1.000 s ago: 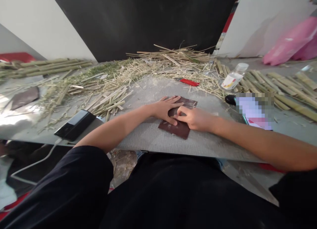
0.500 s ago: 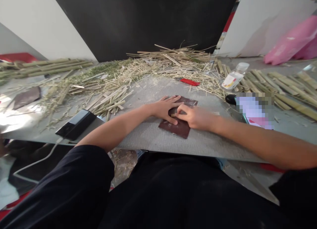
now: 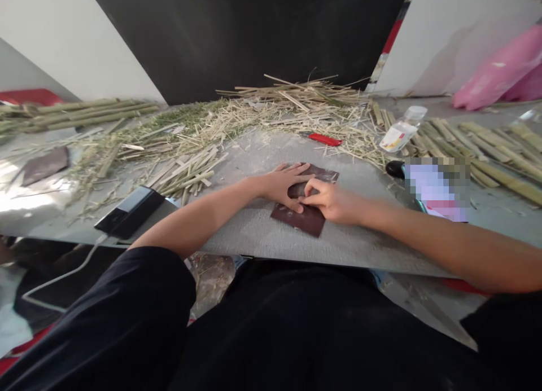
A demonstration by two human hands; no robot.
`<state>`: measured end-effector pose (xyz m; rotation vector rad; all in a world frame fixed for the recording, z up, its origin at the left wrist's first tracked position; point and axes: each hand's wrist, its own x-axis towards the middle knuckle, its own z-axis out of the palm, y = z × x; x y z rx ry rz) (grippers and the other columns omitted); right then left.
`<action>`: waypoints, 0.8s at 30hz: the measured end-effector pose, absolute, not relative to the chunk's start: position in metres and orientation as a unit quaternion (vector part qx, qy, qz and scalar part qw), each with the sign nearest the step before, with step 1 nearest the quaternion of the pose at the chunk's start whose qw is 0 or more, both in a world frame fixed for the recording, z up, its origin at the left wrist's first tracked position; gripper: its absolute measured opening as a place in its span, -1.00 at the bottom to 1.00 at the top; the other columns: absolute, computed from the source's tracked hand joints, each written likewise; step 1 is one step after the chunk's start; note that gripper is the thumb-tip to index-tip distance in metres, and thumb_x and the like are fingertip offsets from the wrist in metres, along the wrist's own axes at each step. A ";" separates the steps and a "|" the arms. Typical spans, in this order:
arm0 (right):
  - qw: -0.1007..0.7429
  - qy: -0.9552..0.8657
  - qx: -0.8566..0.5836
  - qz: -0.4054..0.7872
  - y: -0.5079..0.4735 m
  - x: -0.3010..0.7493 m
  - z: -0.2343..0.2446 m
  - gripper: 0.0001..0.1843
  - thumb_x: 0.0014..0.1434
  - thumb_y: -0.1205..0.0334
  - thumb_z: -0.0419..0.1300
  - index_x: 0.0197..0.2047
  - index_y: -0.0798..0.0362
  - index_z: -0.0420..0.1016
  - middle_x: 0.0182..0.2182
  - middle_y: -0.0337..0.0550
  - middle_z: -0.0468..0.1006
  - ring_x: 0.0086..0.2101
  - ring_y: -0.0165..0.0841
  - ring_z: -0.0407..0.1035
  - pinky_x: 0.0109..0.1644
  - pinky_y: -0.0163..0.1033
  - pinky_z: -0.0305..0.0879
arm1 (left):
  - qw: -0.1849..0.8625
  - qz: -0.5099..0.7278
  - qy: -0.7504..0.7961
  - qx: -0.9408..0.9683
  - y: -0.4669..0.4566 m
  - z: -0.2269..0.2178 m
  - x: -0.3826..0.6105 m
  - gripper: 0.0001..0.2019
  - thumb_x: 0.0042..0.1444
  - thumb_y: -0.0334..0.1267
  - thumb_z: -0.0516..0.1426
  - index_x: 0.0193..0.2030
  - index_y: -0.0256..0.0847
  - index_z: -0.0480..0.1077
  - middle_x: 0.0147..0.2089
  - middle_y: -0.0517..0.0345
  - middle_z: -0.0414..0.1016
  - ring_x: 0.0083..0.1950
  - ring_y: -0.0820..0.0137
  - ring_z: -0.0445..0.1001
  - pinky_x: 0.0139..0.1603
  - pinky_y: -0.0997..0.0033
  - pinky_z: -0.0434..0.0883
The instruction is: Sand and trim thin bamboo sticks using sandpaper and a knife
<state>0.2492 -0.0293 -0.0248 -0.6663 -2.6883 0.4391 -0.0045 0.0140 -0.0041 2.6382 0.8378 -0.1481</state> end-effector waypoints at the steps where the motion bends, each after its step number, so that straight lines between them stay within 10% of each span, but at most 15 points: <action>1: 0.176 -0.938 -0.244 0.174 -0.030 0.248 -0.024 -0.67 0.39 0.33 0.16 0.03 -0.03 0.75 0.00 0.05 0.45 -0.18 -0.22 0.44 -0.05 -0.07 0.44 | 0.185 -0.054 0.296 0.936 0.014 -0.004 -0.004 0.16 0.11 0.33 0.27 0.71 0.08 -0.18 0.74 0.16 -0.53 0.73 -0.02 -0.46 0.66 -0.11 -0.45; 24: 0.165 -0.915 -0.286 0.231 -0.028 0.242 -0.016 -0.63 0.43 0.23 0.13 0.04 -0.09 0.79 -0.12 0.01 0.48 -0.16 -0.19 0.42 -0.03 -0.05 0.39 | 0.173 -0.061 0.298 0.937 0.015 -0.005 -0.005 0.14 0.13 0.36 0.24 0.71 0.10 -0.20 0.74 0.21 -0.57 0.73 -0.02 -0.48 0.67 -0.10 -0.45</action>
